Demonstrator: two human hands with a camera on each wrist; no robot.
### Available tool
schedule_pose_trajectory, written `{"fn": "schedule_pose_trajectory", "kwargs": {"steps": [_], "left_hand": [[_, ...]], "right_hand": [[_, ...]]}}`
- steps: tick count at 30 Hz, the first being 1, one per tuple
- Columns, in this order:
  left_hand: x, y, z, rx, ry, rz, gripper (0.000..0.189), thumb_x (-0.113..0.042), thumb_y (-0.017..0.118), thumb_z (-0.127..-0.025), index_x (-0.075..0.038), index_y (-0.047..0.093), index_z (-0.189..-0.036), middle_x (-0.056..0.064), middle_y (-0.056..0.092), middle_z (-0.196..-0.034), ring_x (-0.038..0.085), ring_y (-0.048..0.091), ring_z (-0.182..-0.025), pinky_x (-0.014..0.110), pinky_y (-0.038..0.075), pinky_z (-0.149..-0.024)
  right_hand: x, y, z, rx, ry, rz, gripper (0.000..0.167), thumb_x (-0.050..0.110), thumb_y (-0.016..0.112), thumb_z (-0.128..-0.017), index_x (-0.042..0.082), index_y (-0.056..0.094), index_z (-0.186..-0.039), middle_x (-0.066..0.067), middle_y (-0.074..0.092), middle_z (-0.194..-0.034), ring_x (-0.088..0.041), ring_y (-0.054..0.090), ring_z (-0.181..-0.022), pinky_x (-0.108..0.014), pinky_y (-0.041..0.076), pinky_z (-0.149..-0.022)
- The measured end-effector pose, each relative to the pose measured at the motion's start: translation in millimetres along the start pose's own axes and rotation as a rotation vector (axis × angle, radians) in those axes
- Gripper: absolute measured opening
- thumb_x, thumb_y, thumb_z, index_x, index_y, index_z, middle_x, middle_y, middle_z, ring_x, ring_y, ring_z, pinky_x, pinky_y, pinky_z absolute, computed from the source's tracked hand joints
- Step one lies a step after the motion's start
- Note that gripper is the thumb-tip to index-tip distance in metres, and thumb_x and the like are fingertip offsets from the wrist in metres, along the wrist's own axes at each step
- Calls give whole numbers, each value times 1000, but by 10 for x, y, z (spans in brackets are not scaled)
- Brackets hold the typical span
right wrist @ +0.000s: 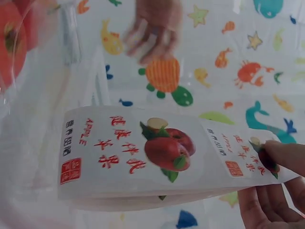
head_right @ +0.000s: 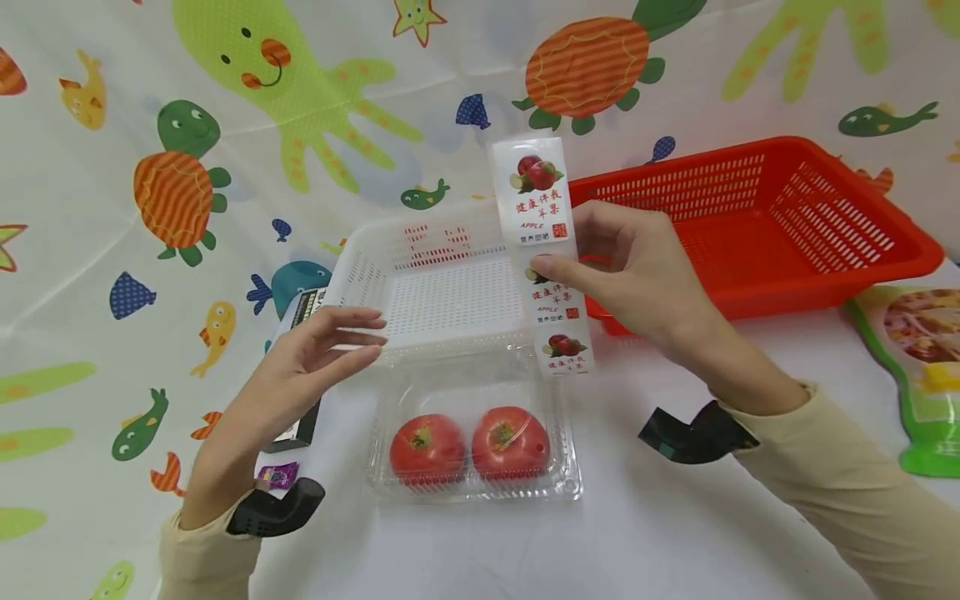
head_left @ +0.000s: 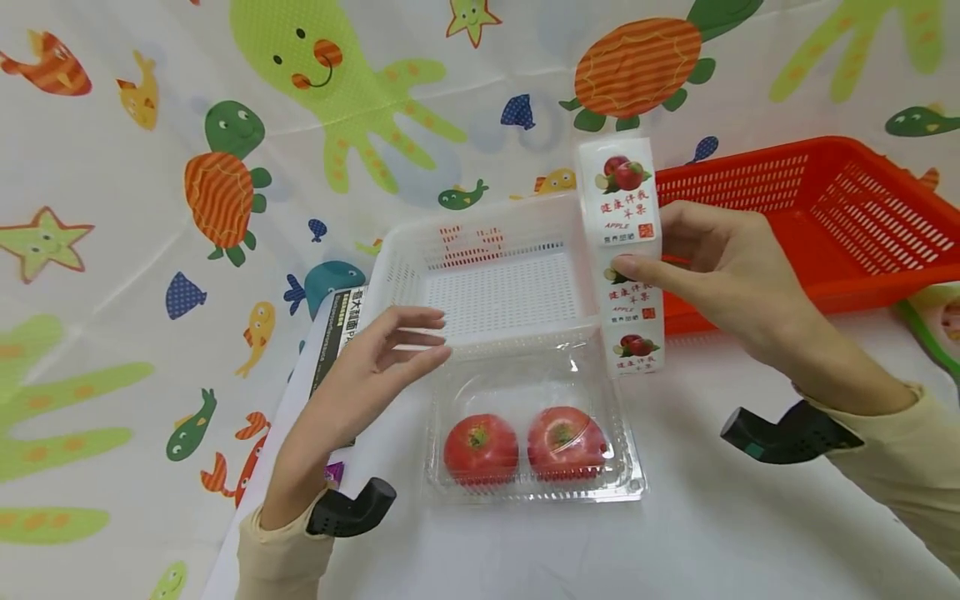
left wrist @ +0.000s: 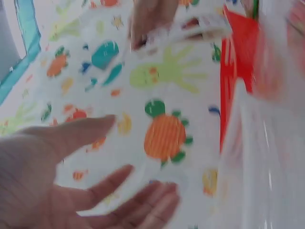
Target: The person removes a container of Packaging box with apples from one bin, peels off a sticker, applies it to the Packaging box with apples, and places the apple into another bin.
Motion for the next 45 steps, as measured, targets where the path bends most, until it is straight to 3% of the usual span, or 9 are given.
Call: {"fn": "schedule_pose_trajectory", "kwargs": {"steps": [5,9,15,24,27,32,36,41,45], "left_hand": [[-410,297,-257,-8,249,184,45,0,73,-95,1,57,-137,11,61,-135,23,63,-121,34,56,-100],[-577,530,-446,-33,336,258,43,3,76,-93,3,57,-131,12,61,-130,24,64,-116,34,58,-97],[-606,703,-589,-59,331,313,31,5,77,-92,3,60,-118,14,65,-114,24,69,-102,36,62,-85],[-542,717,-611,-14,266,283,18,4,76,-93,3,63,-106,15,68,-94,22,70,-87,41,64,-79],[-516,714,-611,-4,252,275,19,3,76,-93,2,64,-108,14,69,-95,21,71,-88,44,64,-79],[-524,722,-615,-8,295,325,22,3,71,-97,4,63,-117,16,70,-103,23,72,-92,45,63,-81],[-545,719,-613,-29,315,361,24,4,69,-97,6,62,-120,19,70,-104,24,72,-93,41,63,-80],[-524,699,-615,-52,301,352,24,4,70,-97,6,62,-120,18,69,-106,23,72,-92,38,63,-78],[-514,683,-612,-66,295,346,25,4,71,-96,6,63,-119,17,68,-106,23,72,-93,36,62,-78]], "right_hand": [[63,231,-20,42,-50,-104,31,8,78,-95,4,71,-125,-4,74,-114,-18,75,-101,-27,62,-81],[81,363,-19,45,-64,-145,27,7,79,-94,2,72,-119,-6,73,-110,-20,74,-101,-29,61,-84],[51,427,-11,69,-70,-173,28,4,79,-92,0,72,-119,-9,73,-108,-21,75,-101,-29,61,-87],[-1,359,-29,59,-61,-143,19,12,78,-95,2,72,-110,-7,73,-100,-23,73,-91,-27,59,-80],[-1,347,-38,40,-69,-132,17,13,79,-95,3,72,-106,-7,72,-98,-24,72,-88,-26,57,-79],[3,376,-46,38,-71,-175,14,9,79,-94,3,72,-104,-7,71,-95,-24,71,-86,-27,57,-79],[10,392,-51,29,-88,-176,20,6,78,-94,2,72,-112,-5,72,-100,-23,71,-90,-25,57,-81],[43,334,-46,-64,-191,-95,44,-5,74,-93,-2,59,-134,-6,65,-120,-20,63,-108,-20,54,-93],[87,264,-16,-106,-403,150,48,-7,78,-87,-6,59,-131,-13,59,-130,-18,55,-120,-19,46,-101]]}}
Point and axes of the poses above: each hand's wrist, its own z-axis away from the middle knuckle, its own y-axis out of the palm, x = y × z, the point moved 2 cm from there along -z, towards the middle knuckle
